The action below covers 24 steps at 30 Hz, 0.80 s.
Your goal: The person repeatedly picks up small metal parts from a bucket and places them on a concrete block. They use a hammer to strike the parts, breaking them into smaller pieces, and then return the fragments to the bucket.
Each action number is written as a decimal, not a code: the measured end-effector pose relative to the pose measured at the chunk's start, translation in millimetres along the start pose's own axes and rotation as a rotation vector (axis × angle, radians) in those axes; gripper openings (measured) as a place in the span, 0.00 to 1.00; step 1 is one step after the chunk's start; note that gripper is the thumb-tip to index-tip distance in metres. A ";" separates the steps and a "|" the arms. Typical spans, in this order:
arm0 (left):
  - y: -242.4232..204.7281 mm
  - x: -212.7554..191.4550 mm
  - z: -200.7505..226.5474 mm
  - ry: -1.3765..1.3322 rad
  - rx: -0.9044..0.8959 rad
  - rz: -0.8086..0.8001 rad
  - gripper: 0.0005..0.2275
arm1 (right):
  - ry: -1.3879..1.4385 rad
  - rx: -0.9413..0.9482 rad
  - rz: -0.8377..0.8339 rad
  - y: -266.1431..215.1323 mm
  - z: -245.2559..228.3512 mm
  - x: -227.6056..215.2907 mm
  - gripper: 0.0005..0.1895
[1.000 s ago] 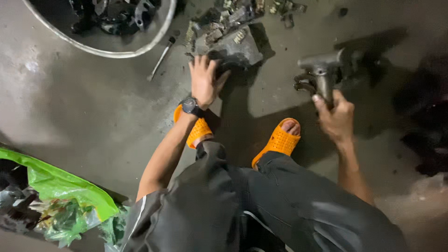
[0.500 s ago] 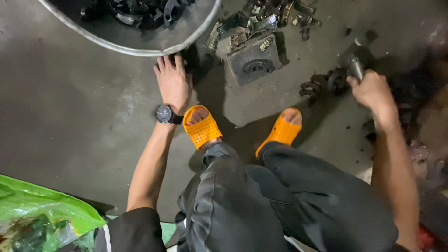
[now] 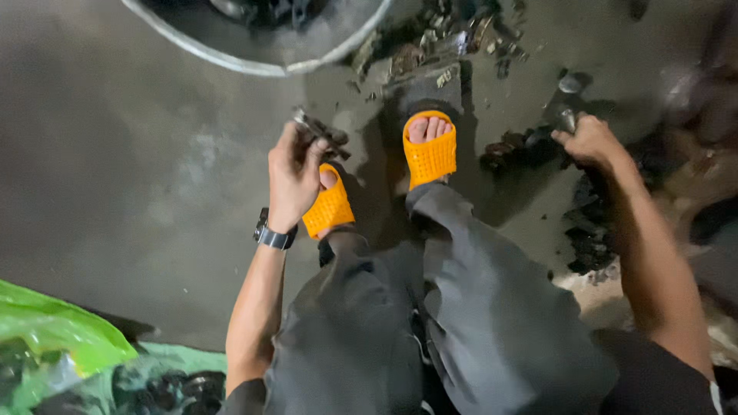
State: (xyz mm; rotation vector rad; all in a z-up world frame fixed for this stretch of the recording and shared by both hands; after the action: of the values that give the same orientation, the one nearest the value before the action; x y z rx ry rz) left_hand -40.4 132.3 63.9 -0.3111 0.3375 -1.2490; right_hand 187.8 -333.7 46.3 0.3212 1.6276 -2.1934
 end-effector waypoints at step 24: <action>66.7 137.5 7.2 0.109 0.382 -0.233 0.09 | 0.197 -0.480 0.165 -31.8 -24.7 -46.5 0.14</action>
State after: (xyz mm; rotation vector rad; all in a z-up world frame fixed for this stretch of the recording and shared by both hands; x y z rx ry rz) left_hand 58.8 20.3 32.2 0.0474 0.1517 -1.5314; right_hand 214.6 -294.2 85.2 0.5186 2.0847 -1.6273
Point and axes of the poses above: each hand's wrist, its own y-axis towards the middle knuckle, its own x-axis out of the palm, z = x × y, the point moved 6 cm from there along y, towards the middle knuckle, and after that the axes turned 2 degrees about -z, right-handed, at the moved point
